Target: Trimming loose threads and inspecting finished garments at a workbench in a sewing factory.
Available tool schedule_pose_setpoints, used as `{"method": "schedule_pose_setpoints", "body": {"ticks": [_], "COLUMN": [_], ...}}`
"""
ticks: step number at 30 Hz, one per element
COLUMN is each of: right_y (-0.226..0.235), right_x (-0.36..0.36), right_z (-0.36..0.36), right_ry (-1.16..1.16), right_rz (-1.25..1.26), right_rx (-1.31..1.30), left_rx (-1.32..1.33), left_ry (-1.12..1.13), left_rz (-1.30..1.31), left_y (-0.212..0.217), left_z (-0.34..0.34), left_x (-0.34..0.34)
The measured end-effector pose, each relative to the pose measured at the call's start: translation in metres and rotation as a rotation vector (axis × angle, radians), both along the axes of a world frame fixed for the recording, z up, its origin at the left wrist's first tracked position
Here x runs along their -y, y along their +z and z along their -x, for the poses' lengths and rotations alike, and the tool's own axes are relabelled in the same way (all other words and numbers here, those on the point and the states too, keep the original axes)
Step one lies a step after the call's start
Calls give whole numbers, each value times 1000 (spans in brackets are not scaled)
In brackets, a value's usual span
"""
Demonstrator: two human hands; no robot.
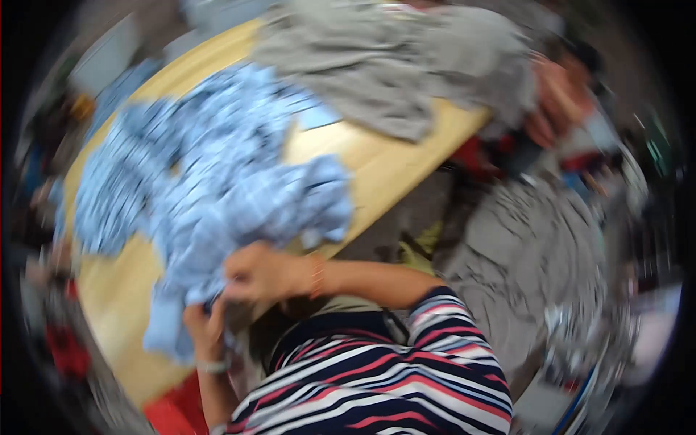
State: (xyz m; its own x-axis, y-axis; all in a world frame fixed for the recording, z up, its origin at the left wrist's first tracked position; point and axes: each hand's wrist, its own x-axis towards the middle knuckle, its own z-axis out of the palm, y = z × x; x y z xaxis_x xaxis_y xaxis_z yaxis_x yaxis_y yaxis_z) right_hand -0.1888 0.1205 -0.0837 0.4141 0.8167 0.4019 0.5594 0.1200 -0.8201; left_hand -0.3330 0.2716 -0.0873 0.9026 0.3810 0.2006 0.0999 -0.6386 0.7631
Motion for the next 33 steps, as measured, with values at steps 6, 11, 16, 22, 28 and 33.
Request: {"method": "schedule_pose_setpoints", "body": {"ticks": [6,11,16,22,28,33], "right_y": [15,44,38,27,24,16], "right_x": [8,-5,-13,-7,-2,1], "right_z": [-12,13,37,38,45,44], "right_ry": [-64,-57,131,154,164,150], "right_rz": [162,51,98,181,-71,29], "right_rx": [-56,270,192,264,476,495], "left_rx": [-11,55,116,85,116,209], "left_ry": [6,33,-34,-92,-8,28], "left_rz": [554,548,537,341,-137,17], "left_y": [2,10,8,6,-14,-35], "left_z": [40,52,44,45,36,31], "left_x": [-5,2,5,5,10,13]}}
